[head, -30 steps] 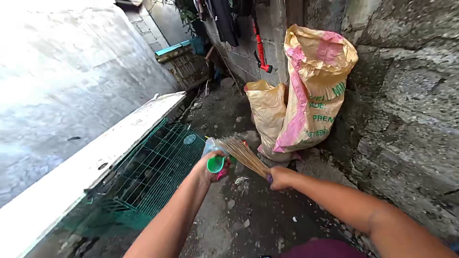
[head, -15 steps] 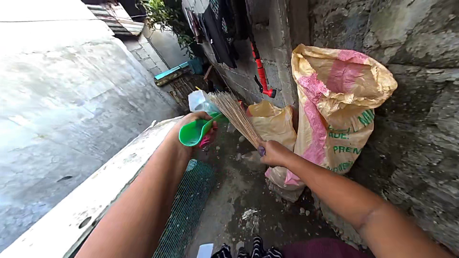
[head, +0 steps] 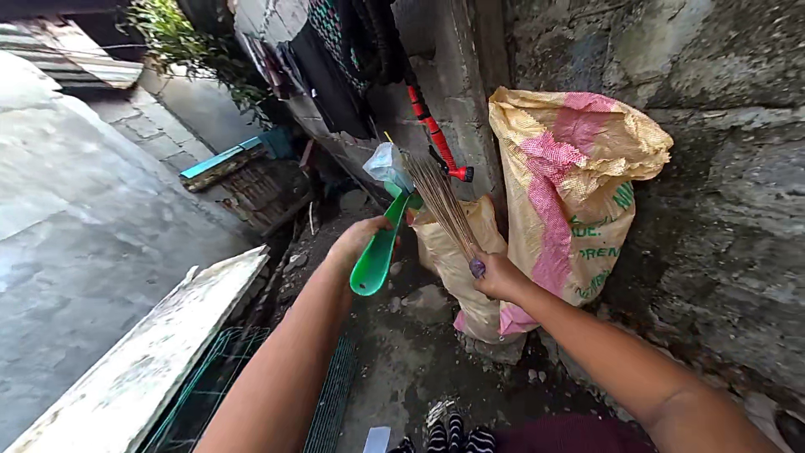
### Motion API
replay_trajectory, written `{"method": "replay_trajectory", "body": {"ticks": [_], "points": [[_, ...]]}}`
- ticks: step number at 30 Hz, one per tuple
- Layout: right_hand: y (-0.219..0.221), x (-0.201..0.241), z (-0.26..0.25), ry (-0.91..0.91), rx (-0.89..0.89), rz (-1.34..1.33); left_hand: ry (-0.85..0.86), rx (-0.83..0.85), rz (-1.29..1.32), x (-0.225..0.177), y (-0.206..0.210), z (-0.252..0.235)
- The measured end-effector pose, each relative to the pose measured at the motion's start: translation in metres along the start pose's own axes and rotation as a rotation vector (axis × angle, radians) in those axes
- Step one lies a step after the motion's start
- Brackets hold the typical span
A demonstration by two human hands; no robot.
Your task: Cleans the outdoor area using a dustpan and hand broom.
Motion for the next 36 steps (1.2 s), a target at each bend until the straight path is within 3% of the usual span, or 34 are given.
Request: {"method": "replay_trajectory", "body": {"ticks": [4, 9, 23, 36], "points": [[0.029, -0.003, 0.016, 0.081, -0.045, -0.094, -0.012, -0.136, -0.230, 0.036, -0.020, -0.021], [0.041, -0.008, 0.041, 0.193, -0.100, -0.084, -0.032, -0.110, -0.446, 0.070, -0.048, -0.032], [-0.023, 0.021, 0.108, 0.358, -0.176, 0.380, 0.009, 0.008, -0.890, 0.090, -0.056, -0.030], [-0.048, 0.014, 0.134, 0.303, -0.268, 0.698, 0.041, -0.063, -0.881, 0.103, -0.061, -0.010]]}}
Point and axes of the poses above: each hand's wrist, its own z-axis away from the middle knuckle, its own y-axis out of the palm, x = y × z, the point moved 3 cm from there along -z, towards the middle knuckle, and after that the axes turned 4 degrees about z, right-handed, at the moved point
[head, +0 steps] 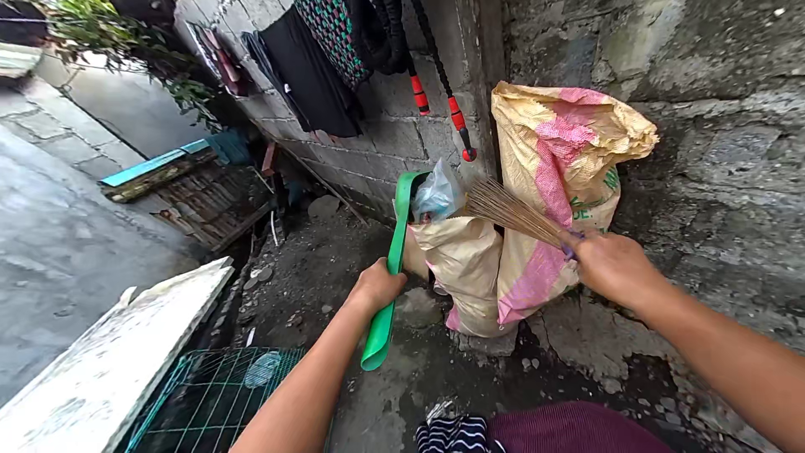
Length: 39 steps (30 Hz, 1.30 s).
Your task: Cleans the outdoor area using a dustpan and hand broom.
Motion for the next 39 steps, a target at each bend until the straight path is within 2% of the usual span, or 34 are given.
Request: {"method": "replay_trajectory", "body": {"ticks": [4, 11, 14, 21, 28, 34, 39], "points": [[-0.010, 0.002, -0.014, -0.048, -0.004, 0.054, 0.000, 0.013, -0.037, -0.004, 0.006, 0.001], [-0.056, 0.054, -0.044, -0.062, 0.051, -0.033, 0.022, 0.009, -0.007, -0.021, 0.012, -0.013], [-0.073, 0.041, -0.058, -0.044, 0.061, -0.035, 0.032, -0.021, 0.046, -0.014, -0.002, -0.010], [-0.087, -0.009, -0.096, 0.035, 0.045, -0.227, 0.012, -0.122, 0.131, 0.019, -0.025, -0.005], [-0.089, 0.022, -0.095, 0.007, 0.081, -0.122, 0.013, -0.111, 0.203, 0.022, -0.012, 0.000], [-0.084, 0.017, -0.103, 0.018, 0.075, -0.101, 0.053, -0.083, 0.110, 0.029, -0.011, 0.001], [-0.079, 0.015, -0.097, 0.006, 0.079, -0.075, 0.048, -0.143, 0.053, 0.034, -0.005, 0.003]]}}
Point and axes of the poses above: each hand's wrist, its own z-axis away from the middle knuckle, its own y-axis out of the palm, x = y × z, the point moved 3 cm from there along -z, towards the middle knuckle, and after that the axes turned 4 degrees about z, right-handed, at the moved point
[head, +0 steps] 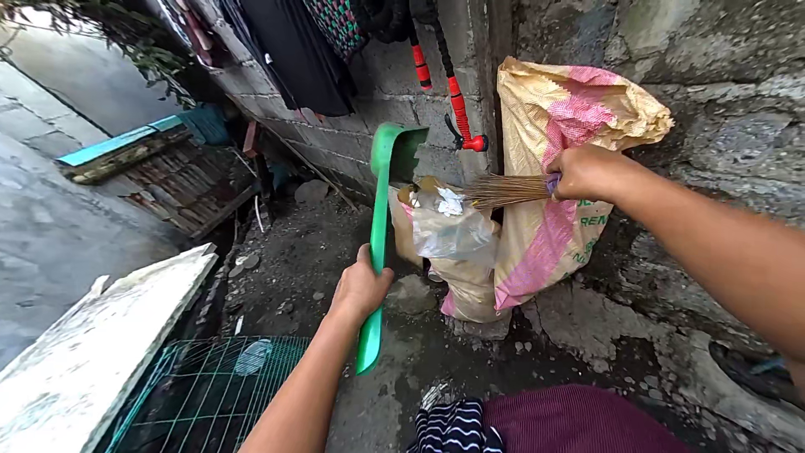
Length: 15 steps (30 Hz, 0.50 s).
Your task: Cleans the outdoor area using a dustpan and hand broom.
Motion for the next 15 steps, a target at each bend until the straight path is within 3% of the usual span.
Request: {"method": "replay_trajectory", "body": {"ticks": [8, 15], "points": [[0.003, -0.004, 0.004, -0.019, -0.036, 0.016, 0.013, -0.058, 0.204, 0.026, -0.008, 0.017], [0.000, -0.008, 0.004, 0.006, 0.005, 0.014, 0.051, -0.020, 0.533, 0.076, -0.021, 0.072]]}}
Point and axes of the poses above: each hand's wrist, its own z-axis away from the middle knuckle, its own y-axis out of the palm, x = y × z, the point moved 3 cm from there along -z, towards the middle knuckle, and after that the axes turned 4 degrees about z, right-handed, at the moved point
